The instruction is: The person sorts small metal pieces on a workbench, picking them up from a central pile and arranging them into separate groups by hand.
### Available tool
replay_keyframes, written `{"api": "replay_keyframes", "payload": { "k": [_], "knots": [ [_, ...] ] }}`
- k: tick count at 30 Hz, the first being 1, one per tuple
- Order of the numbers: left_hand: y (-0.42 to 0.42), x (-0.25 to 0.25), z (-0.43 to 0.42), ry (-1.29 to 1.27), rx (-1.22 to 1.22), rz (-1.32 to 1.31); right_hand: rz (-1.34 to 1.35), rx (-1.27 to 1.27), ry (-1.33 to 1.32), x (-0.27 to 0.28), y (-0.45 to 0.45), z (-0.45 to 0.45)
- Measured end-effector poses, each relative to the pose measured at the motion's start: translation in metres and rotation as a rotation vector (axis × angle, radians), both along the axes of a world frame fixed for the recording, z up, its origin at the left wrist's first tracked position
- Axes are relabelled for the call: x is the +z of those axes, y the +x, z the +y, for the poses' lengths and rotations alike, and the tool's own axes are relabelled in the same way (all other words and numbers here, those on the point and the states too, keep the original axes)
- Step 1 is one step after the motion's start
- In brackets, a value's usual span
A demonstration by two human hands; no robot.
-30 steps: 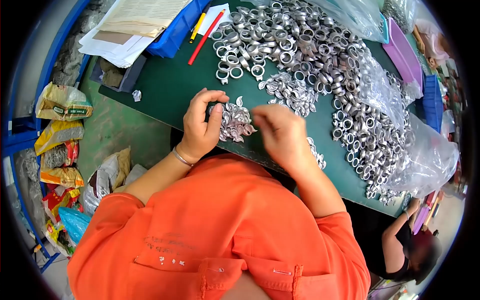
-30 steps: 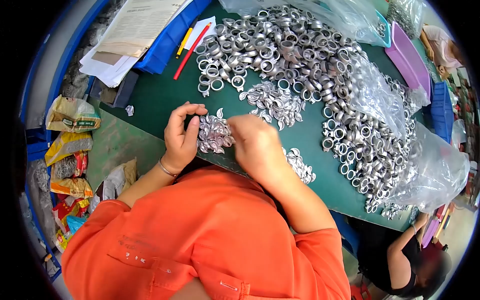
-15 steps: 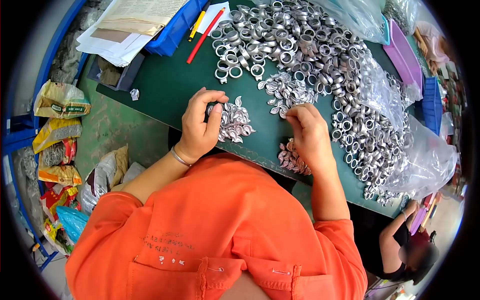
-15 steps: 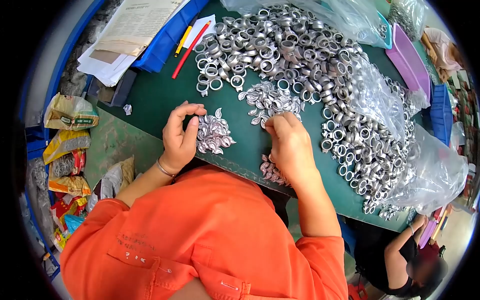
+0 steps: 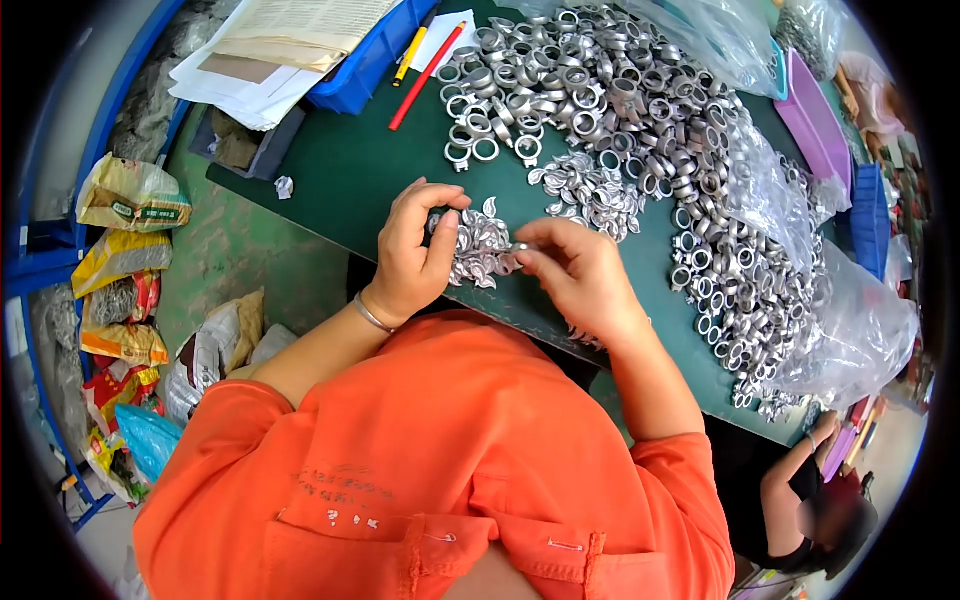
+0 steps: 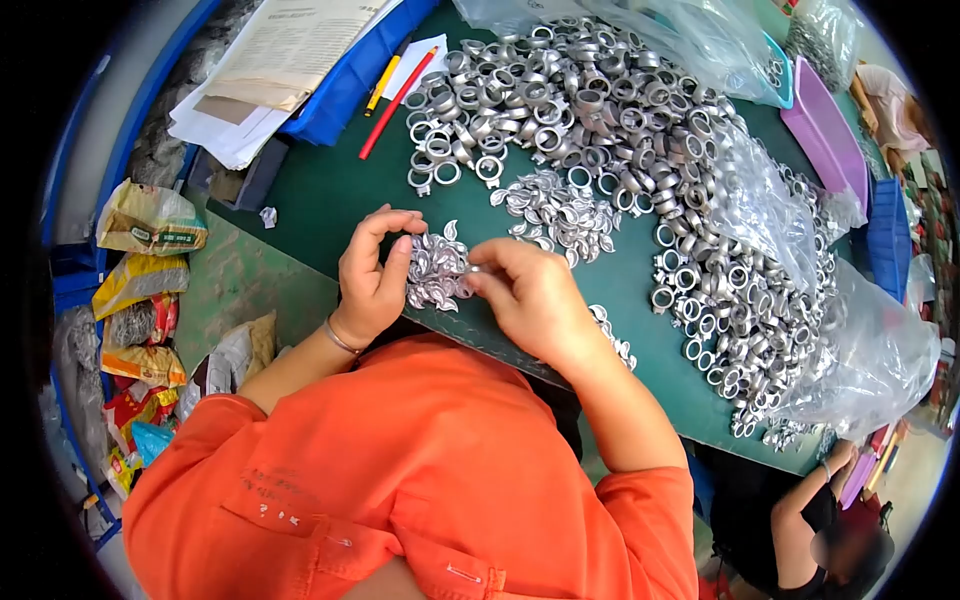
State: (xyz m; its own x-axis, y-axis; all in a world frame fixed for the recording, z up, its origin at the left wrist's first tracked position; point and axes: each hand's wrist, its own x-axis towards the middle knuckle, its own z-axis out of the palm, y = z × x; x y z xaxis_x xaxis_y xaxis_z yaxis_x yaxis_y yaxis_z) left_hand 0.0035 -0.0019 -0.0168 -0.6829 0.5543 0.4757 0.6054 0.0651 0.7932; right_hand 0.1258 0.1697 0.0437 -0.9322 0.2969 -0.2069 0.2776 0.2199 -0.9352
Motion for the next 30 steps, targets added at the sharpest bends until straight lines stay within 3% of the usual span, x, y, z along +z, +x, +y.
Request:
{"api": "replay_keyframes", "payload": {
  "k": [1, 3, 5, 14, 16, 20, 22, 26, 30],
  "knots": [
    [0.000, 0.001, 0.000, -0.004, 0.007, 0.003, 0.003, 0.007, -0.004, -0.001, -0.003, 0.000],
    [0.000, 0.001, 0.000, -0.008, 0.006, 0.002, 0.284, 0.080, 0.333, -0.004, -0.009, 0.002],
    [0.000, 0.001, 0.000, -0.005, 0.012, 0.005, 0.324, 0.088, 0.481, -0.001, -0.009, 0.013],
    [0.000, 0.002, -0.001, 0.002, -0.006, 0.020, 0.268, 0.063, 0.607, -0.015, 0.001, 0.024],
    [-0.001, 0.001, -0.003, -0.030, -0.037, 0.022, 0.292, 0.079, 0.903, -0.017, -0.001, 0.018],
    [-0.002, 0.000, -0.002, -0.026, -0.039, 0.014, 0.287, 0.059, 0.851, -0.021, 0.004, 0.028],
    [0.000, 0.001, 0.000, 0.004, -0.011, 0.020, 0.073, 0.216, 0.440, -0.007, 0.008, 0.032],
    [-0.002, 0.000, -0.001, 0.003, -0.019, 0.027, 0.248, 0.058, 0.632, -0.012, 0.008, 0.030],
    [-0.002, 0.000, -0.004, -0.022, -0.049, 0.021, 0.100, -0.021, 0.736, -0.008, 0.012, 0.030]
  ]
}}
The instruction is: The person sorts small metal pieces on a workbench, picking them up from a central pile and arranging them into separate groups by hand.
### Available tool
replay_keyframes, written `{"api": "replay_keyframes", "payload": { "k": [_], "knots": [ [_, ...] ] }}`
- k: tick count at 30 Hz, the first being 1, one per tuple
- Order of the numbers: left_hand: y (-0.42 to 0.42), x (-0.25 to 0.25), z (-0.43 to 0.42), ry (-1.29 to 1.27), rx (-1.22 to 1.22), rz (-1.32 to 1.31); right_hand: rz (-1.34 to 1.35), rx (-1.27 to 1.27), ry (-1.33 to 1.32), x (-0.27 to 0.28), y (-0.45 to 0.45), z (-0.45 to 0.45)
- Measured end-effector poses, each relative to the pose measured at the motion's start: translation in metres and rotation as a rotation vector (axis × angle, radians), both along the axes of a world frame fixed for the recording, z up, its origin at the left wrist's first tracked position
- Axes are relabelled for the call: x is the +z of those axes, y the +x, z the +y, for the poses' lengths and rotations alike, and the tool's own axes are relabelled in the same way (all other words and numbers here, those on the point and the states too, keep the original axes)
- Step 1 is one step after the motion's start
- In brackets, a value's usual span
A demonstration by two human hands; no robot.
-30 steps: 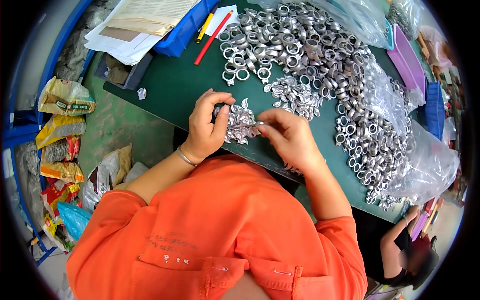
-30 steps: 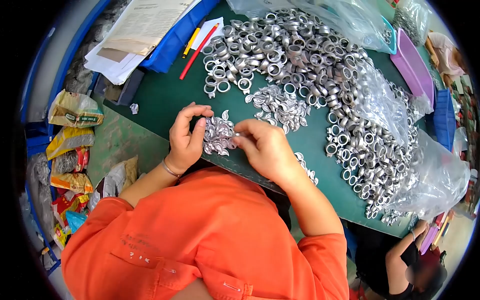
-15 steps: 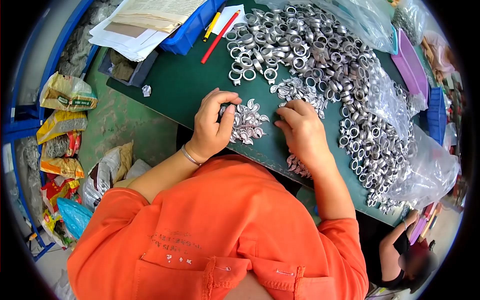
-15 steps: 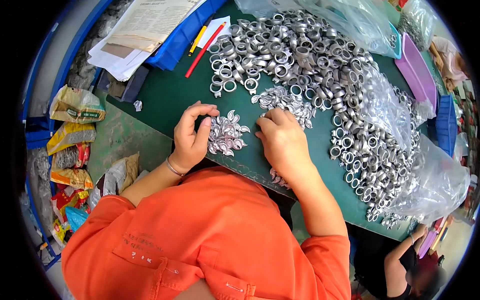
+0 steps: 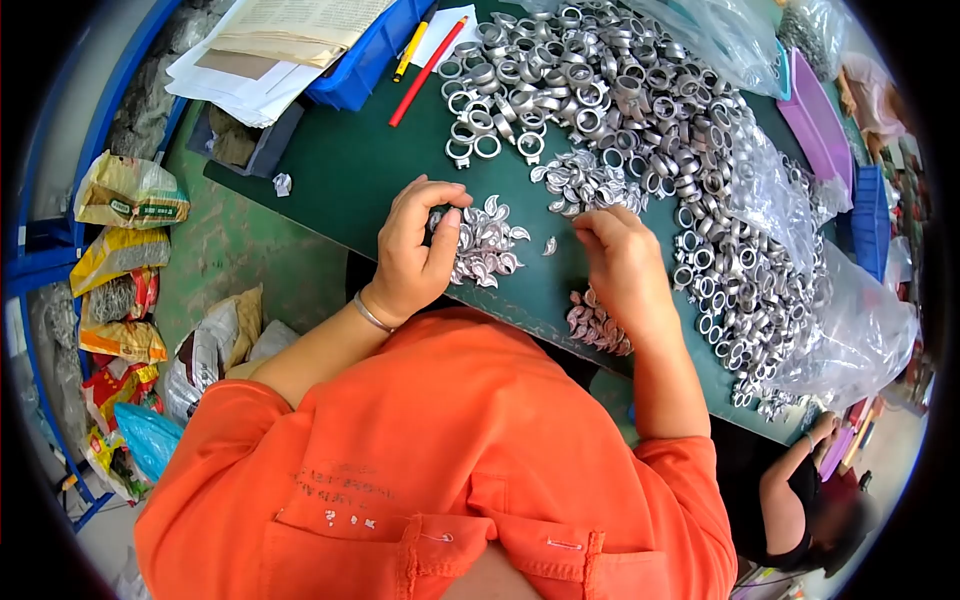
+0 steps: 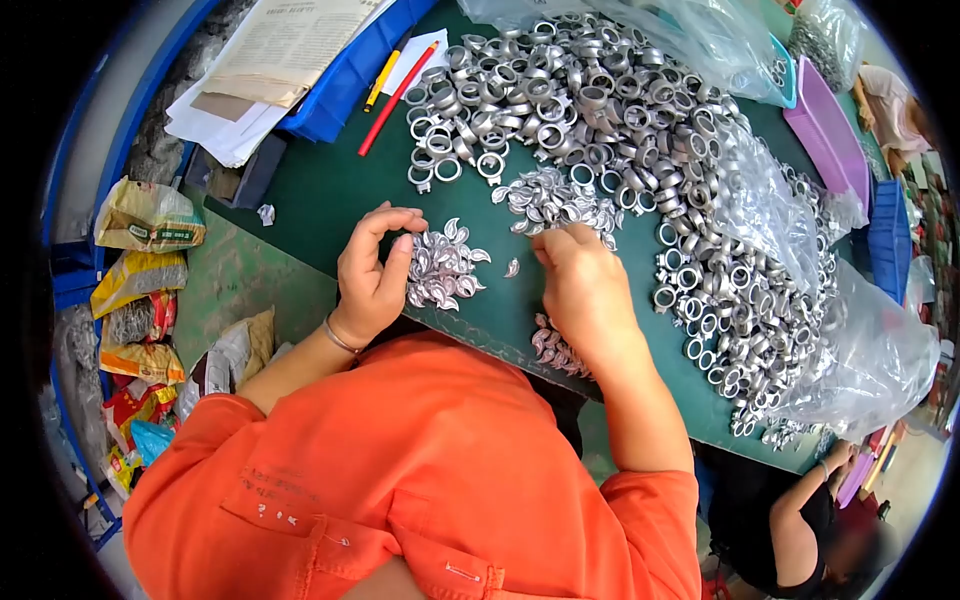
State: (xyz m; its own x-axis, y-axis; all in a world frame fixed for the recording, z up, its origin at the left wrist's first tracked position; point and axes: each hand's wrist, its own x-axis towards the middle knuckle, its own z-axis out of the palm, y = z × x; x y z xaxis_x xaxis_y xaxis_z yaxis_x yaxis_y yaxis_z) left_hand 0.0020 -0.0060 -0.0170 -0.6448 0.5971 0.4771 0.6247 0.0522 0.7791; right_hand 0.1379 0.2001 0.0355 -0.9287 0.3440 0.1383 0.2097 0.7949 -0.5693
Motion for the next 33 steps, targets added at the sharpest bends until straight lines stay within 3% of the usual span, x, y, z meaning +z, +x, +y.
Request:
{"api": "replay_keyframes", "payload": {
  "k": [3, 11, 13, 15, 18, 20, 23, 27, 28, 33],
  "knots": [
    [0.000, 0.001, 0.004, 0.014, 0.010, 0.001, -0.184, -0.027, 0.124, -0.002, -0.003, -0.022],
    [-0.001, 0.000, 0.001, -0.003, 0.001, 0.008, -0.109, 0.120, 0.135, -0.006, 0.006, -0.017],
    [-0.001, 0.001, 0.001, 0.000, -0.003, -0.005, -0.145, 0.125, -0.188, 0.011, 0.017, -0.001],
    [-0.001, 0.001, 0.000, -0.006, -0.006, 0.006, -0.322, 0.145, -0.261, 0.032, 0.028, 0.013],
    [-0.001, 0.001, 0.002, -0.010, -0.012, 0.019, -0.267, 0.149, -0.170, 0.023, 0.036, 0.021],
    [-0.001, 0.001, 0.001, -0.013, -0.007, 0.018, -0.074, 0.020, 0.079, 0.010, 0.025, 0.015],
    [0.000, -0.002, 0.001, -0.011, -0.002, 0.009, 0.069, 0.006, 0.181, -0.013, 0.007, 0.007],
    [0.000, 0.000, 0.004, 0.004, 0.038, 0.022, 0.061, 0.103, 0.030, -0.002, 0.010, 0.011],
    [0.000, 0.001, 0.004, 0.000, 0.032, 0.028, -0.102, 0.116, -0.045, 0.008, 0.013, 0.012],
    [-0.001, 0.001, 0.002, -0.023, -0.008, 0.018, -0.222, 0.256, 0.057, 0.010, 0.017, 0.008]
  ]
}}
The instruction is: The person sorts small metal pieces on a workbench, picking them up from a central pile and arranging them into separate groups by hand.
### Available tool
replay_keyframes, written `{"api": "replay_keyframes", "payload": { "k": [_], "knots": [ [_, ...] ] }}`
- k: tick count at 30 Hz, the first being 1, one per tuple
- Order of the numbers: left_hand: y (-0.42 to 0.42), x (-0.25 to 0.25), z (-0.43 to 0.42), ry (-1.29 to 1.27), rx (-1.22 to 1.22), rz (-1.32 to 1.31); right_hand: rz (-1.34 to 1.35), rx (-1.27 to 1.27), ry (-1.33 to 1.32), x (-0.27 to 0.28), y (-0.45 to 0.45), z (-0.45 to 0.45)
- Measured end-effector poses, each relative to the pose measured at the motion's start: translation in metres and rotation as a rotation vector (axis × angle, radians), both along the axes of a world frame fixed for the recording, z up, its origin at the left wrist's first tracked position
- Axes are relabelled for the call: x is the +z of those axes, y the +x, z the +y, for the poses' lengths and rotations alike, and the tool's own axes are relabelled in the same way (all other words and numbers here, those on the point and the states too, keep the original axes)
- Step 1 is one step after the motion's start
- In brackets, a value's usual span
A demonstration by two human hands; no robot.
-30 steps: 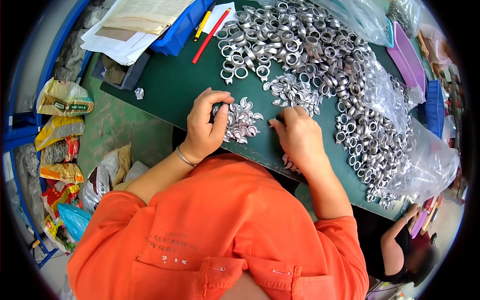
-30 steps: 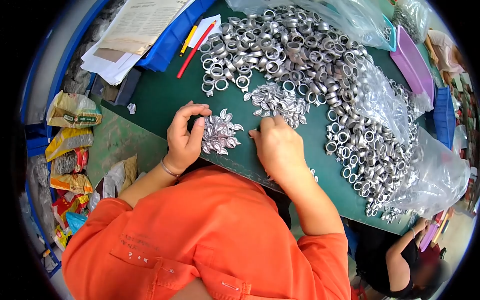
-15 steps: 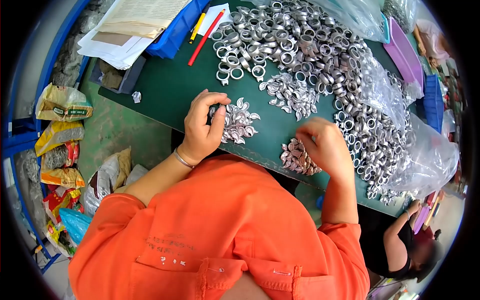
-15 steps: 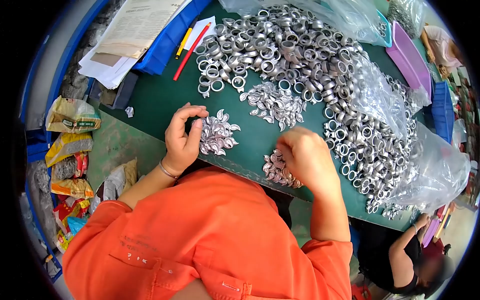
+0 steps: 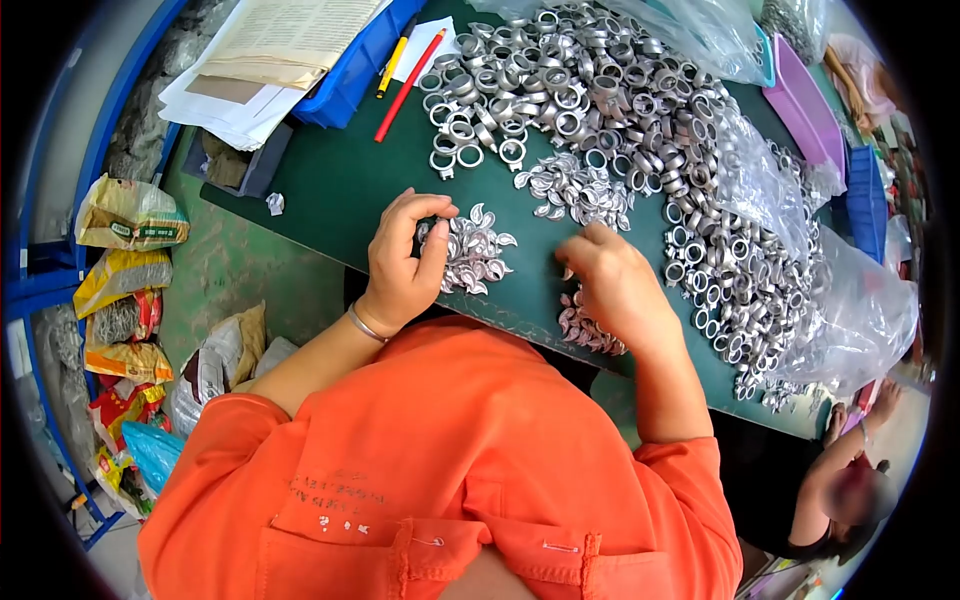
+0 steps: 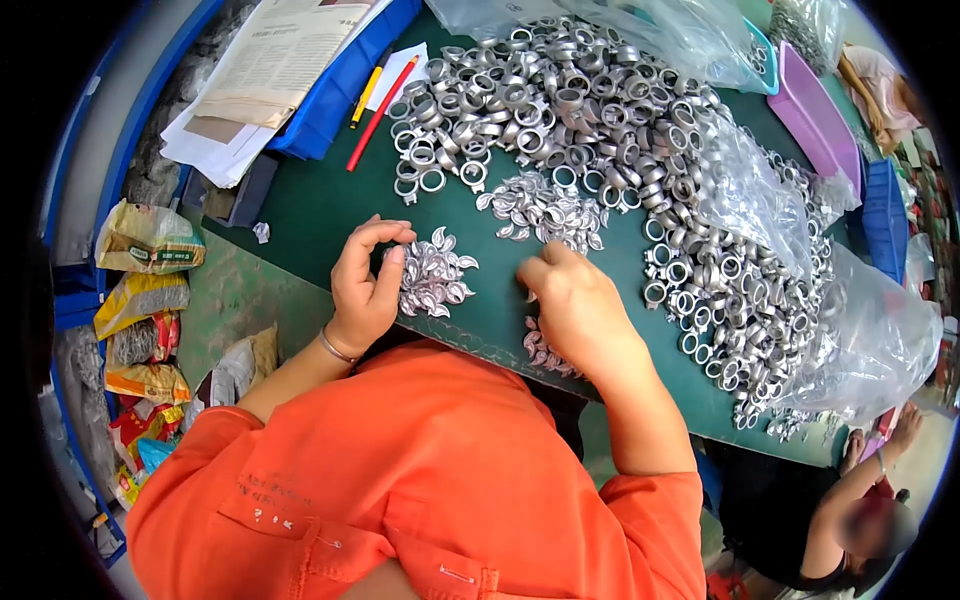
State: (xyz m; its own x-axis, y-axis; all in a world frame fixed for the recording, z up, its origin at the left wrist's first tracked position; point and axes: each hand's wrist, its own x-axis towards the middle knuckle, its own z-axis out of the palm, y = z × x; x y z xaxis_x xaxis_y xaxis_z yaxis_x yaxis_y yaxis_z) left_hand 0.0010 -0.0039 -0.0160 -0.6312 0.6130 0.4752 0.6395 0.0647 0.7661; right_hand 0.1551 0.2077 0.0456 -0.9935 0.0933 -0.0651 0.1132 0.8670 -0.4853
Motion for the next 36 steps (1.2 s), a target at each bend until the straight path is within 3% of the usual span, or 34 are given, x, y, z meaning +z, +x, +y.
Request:
{"api": "replay_keyframes", "payload": {
  "k": [2, 4, 7, 12, 15, 16, 18, 20, 22, 27, 28, 30, 32, 34, 36],
  "knots": [
    [0.000, 0.000, 0.000, 0.002, 0.004, -0.002, 0.105, -0.209, -0.044, -0.004, -0.003, -0.003],
    [0.001, -0.001, -0.001, 0.015, 0.006, -0.022, 0.133, -0.218, -0.080, 0.004, -0.003, 0.000],
    [0.000, -0.001, -0.001, -0.001, 0.001, -0.003, -0.028, -0.205, 0.025, 0.004, 0.000, -0.005],
    [0.002, 0.000, 0.002, 0.037, 0.041, -0.012, 0.118, -0.182, 0.052, -0.013, -0.001, -0.017],
    [0.001, -0.001, 0.001, 0.036, 0.037, -0.025, 0.135, -0.220, -0.209, -0.005, 0.006, -0.002],
    [0.001, -0.001, 0.001, 0.036, 0.035, -0.015, 0.038, -0.281, -0.376, 0.005, 0.011, 0.004],
    [0.002, -0.001, 0.001, 0.036, 0.029, -0.010, -0.145, -0.285, -0.414, 0.019, 0.019, 0.016],
    [0.002, 0.000, 0.002, 0.022, 0.028, -0.004, -0.190, -0.262, -0.385, 0.018, 0.021, 0.019],
    [0.001, -0.001, -0.001, 0.010, 0.004, -0.022, 0.176, -0.262, -0.079, 0.001, 0.016, 0.017],
    [0.001, -0.001, -0.003, -0.004, -0.017, -0.055, 0.296, -0.331, 0.120, -0.017, 0.005, 0.005],
    [0.001, -0.001, -0.003, -0.007, -0.019, -0.054, 0.298, -0.335, 0.116, -0.015, 0.007, 0.006],
    [0.002, -0.002, -0.002, -0.009, -0.029, -0.053, 0.106, -0.422, -0.390, -0.005, 0.009, 0.007],
    [0.002, -0.003, -0.002, -0.013, -0.023, -0.036, 0.064, -0.435, -0.388, -0.007, 0.013, 0.009],
    [0.001, -0.002, -0.002, -0.019, -0.028, -0.034, 0.167, -0.438, 0.000, -0.012, 0.016, 0.011],
    [0.002, -0.002, -0.003, -0.028, -0.027, -0.035, 0.156, -0.453, -0.041, -0.011, 0.016, 0.013]
  ]
}}
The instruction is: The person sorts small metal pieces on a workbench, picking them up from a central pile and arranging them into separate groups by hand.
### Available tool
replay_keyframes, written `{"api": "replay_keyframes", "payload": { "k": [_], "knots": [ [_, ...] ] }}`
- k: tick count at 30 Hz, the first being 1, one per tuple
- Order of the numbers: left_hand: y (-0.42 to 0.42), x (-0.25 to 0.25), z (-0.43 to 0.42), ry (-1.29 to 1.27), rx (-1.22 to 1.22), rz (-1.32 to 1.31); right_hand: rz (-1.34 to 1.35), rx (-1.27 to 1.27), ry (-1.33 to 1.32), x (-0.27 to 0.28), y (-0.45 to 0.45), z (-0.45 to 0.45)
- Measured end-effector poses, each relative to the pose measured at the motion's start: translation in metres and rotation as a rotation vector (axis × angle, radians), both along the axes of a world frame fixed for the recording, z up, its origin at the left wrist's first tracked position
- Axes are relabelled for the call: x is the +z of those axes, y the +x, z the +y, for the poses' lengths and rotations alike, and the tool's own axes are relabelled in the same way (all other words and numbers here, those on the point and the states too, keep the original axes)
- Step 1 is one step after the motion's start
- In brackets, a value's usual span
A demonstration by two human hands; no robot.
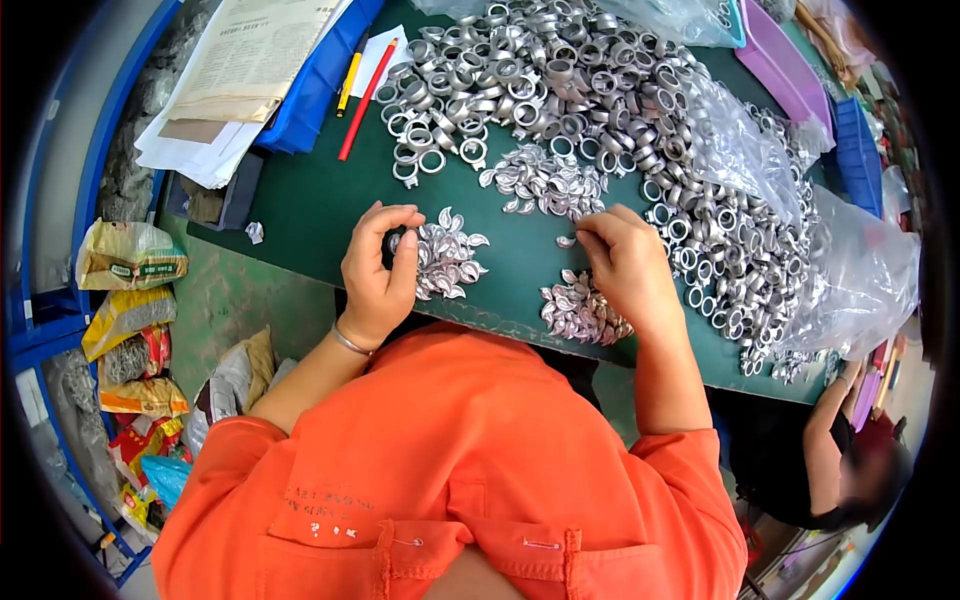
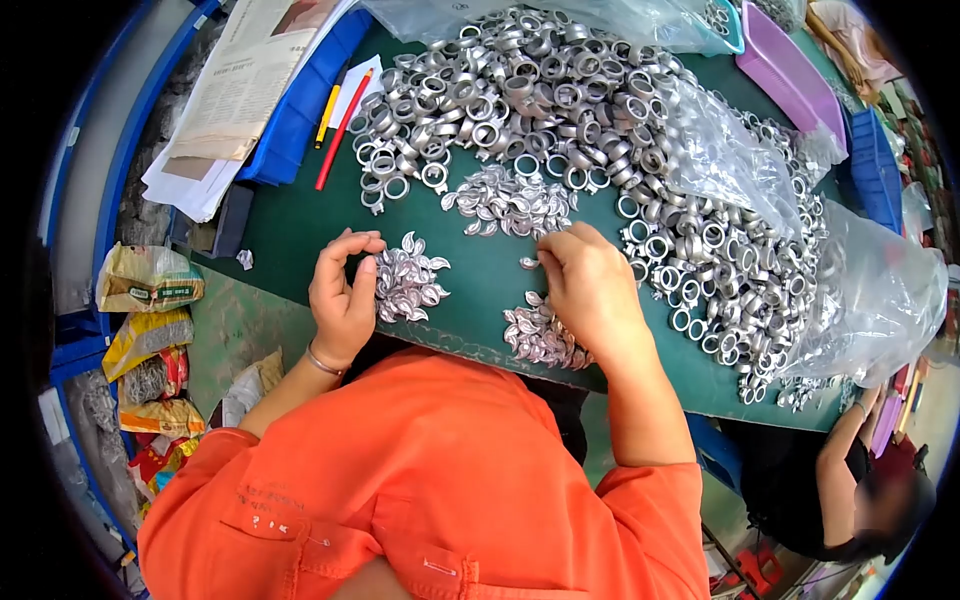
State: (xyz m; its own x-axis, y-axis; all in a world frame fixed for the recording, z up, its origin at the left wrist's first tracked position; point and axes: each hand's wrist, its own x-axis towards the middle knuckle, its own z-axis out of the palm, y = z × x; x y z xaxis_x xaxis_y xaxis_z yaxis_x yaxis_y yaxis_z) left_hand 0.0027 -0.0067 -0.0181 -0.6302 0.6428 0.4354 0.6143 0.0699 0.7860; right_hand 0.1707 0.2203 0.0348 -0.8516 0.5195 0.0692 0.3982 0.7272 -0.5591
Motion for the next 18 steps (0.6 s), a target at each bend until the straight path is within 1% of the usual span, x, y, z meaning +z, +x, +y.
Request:
{"api": "replay_keyframes", "payload": {
  "k": [2, 3, 4, 6, 8, 10, 11, 12, 14, 18],
  "knots": [
    [0.000, 0.000, 0.001, 0.013, -0.001, -0.014, 0.123, 0.163, -0.016, -0.004, -0.002, -0.002],
    [0.000, 0.000, 0.001, 0.010, 0.000, -0.011, 0.065, 0.186, 0.037, -0.004, -0.004, -0.005],
    [0.000, 0.000, 0.001, 0.012, 0.001, -0.018, 0.071, 0.193, 0.032, -0.004, -0.004, -0.007],
    [0.000, 0.002, 0.001, 0.012, 0.015, -0.025, -0.059, 0.199, 0.154, -0.003, -0.007, -0.007],
    [0.000, -0.001, 0.003, 0.046, 0.050, -0.003, -0.089, 0.214, 0.131, 0.000, -0.010, -0.007],
    [0.000, 0.000, 0.003, 0.055, 0.055, 0.002, -0.161, 0.175, 0.067, 0.004, -0.013, -0.006],
    [0.000, 0.000, 0.003, 0.057, 0.055, -0.002, -0.206, 0.209, 0.087, 0.005, -0.014, -0.003],
    [0.000, 0.001, 0.003, 0.060, 0.054, -0.007, -0.204, 0.210, 0.091, 0.006, -0.015, -0.004],
    [0.000, 0.001, 0.003, 0.066, 0.061, -0.007, -0.229, 0.241, 0.180, 0.006, -0.015, -0.006],
    [0.000, 0.001, 0.003, 0.065, 0.062, 0.002, -0.225, 0.252, 0.216, 0.004, -0.015, -0.009]
  ]
}}
